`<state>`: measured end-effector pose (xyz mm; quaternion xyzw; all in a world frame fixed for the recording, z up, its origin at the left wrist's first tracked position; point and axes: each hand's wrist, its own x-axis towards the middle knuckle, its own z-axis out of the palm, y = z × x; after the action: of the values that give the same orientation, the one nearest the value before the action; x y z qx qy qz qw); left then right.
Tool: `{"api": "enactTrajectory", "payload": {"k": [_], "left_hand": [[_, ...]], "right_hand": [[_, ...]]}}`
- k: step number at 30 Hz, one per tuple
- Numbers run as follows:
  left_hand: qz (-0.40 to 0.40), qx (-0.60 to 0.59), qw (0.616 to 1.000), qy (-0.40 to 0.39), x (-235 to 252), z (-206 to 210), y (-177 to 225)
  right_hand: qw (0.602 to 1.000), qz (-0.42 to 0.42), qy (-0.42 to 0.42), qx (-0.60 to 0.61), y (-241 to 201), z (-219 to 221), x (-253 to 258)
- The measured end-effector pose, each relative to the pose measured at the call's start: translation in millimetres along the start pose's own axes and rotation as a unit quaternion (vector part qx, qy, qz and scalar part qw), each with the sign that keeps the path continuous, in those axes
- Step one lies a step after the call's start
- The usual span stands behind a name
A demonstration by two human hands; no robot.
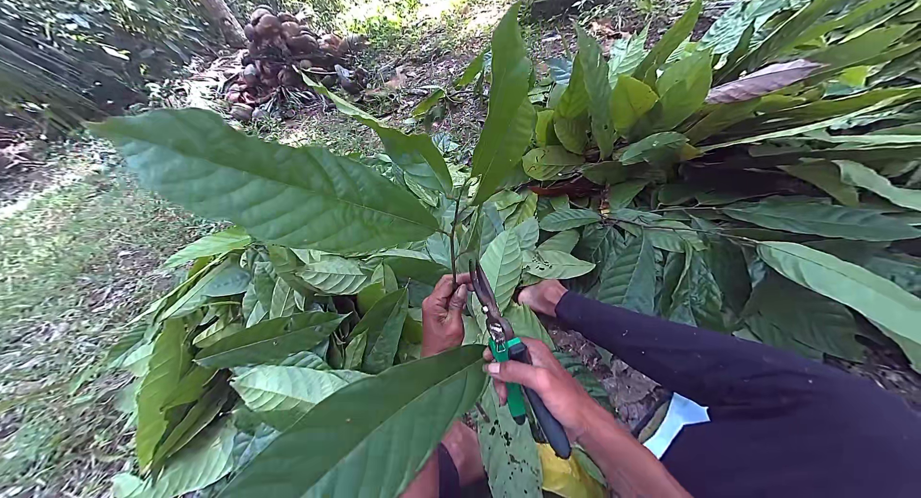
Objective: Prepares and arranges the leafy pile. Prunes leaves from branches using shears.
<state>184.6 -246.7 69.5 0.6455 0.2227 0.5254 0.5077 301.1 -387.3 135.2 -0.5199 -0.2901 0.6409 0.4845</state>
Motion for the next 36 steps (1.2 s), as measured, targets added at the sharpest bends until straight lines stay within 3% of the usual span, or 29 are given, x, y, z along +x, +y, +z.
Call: {"api": "enactTrajectory", "payload": {"k": [10, 22, 31, 36], "left_hand": [[0.010, -0.002, 1.000, -0.018, -1, 1, 1], [0.002, -0.007, 1.000, -0.023, -2, 1, 1], [-0.001, -0.009, 1.000, -0.005, -2, 2, 0], [0.021, -0.041, 0.999, 0.000, -3, 3, -1]], "right_hand": [[0.999, -0.001, -0.040, -0.015, -20, 2, 6], [0.996, -0.033, 0.028, -0.077, -12, -8, 7], [0.996, -0.041, -0.064, -0.042, -26, 8, -4], [0.997, -0.046, -0.065, 0.000, -39, 23, 5]]}}
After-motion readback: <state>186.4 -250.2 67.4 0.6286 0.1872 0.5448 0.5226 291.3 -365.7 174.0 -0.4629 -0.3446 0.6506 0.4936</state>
